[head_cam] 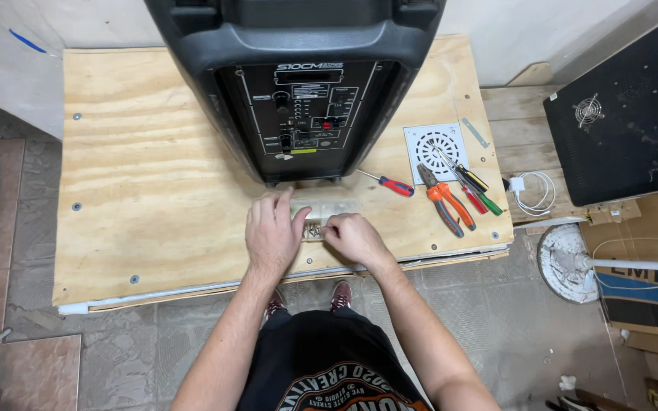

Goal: The person installs a circuit board into a large black speaker cabinet and secures it using screws. They connect wires to the board, place it inside the cabinet, and then fasten the back panel with multiple screws using their hands.

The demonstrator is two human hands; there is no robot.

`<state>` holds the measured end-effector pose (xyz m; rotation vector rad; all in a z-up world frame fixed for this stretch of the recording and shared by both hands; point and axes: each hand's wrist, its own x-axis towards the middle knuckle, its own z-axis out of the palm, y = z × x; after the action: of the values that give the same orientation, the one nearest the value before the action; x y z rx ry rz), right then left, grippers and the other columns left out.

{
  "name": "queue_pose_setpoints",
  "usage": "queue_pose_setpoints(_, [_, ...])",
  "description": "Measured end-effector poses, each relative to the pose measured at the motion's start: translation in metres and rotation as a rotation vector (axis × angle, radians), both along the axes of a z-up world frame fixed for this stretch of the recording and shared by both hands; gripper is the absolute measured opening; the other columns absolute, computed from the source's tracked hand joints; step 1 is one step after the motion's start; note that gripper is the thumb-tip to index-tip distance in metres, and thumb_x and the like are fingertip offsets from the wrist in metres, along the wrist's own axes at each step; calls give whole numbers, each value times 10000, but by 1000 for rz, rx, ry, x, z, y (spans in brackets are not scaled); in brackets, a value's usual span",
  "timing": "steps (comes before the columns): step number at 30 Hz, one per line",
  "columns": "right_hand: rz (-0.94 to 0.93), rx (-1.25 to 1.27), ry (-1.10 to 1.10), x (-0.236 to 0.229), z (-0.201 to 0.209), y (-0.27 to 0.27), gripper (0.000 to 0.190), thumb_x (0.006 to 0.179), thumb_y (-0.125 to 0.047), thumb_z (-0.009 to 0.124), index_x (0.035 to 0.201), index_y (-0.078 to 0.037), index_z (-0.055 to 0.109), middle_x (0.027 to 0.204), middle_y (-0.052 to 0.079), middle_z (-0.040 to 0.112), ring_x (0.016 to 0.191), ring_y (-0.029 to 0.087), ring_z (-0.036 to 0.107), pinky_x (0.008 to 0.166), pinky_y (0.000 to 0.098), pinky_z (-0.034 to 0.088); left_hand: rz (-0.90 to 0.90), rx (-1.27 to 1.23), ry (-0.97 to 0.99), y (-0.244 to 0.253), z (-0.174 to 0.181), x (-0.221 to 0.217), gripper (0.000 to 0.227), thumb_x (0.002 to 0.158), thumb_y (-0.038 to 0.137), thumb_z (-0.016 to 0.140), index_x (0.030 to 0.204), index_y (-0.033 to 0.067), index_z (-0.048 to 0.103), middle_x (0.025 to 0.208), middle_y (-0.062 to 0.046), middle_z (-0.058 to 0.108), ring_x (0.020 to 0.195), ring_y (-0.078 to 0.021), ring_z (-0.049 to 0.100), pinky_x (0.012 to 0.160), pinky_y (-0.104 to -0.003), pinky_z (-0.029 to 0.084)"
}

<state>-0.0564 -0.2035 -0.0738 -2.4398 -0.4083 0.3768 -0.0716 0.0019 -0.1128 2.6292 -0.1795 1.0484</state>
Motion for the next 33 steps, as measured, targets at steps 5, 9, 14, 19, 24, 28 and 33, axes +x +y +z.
queue_pose_setpoints(5, [10,15,-12,8,-42,-10,186,993,-222,714,961,-71,817,840,178,787,886,426,807,783,522,646,-150,134,315,-7,-22,-16,273,999,522,777,1078,262,751,849,47,633,851,-179,746,747,-332,627])
queue_pose_setpoints(9, [27,57,5,11,-43,-15,183,995,-223,725,1052,-86,832,880,126,801,911,379,814,815,499,648,-156,220,593,-14,-52,-18,203,1005,444,703,977,256,775,864,41,692,903,-189,780,728,-339,645])
queue_pose_setpoints(14, [107,-23,-126,12,-64,-17,148,979,-299,743,1063,-196,809,895,63,759,932,353,802,817,498,649,-104,264,632,-22,-45,-11,139,1000,312,697,1026,209,786,918,-1,681,954,-231,775,749,-353,656])
queue_pose_setpoints(19, [184,-21,-180,7,-46,-19,255,1007,-294,727,1246,-227,786,928,67,744,965,358,798,845,515,654,-72,268,656,-36,-19,-14,139,993,189,704,1067,96,774,1032,-86,662,984,-308,772,770,-405,668])
queue_pose_setpoints(24, [216,-22,-142,13,-56,-20,458,1017,-289,729,1469,-220,734,958,60,738,978,350,797,866,522,654,34,294,611,-47,-29,-13,138,939,170,772,1030,79,822,1040,-81,657,944,-287,781,732,-364,668])
queue_pose_setpoints(28, [227,-25,-115,19,-59,-19,515,993,-309,746,1503,-248,714,939,45,726,972,346,800,866,525,655,53,279,669,-48,-43,-3,166,984,153,753,1081,102,877,1062,-104,657,975,-322,772,784,-407,684])
queue_pose_setpoints(33, [226,-25,-82,19,-51,-18,621,982,-310,759,1591,-296,638,925,21,729,973,330,807,885,517,658,64,255,801,-41,-97,15,220,1028,184,714,1229,153,796,1015,-91,680,976,-328,797,779,-453,688])
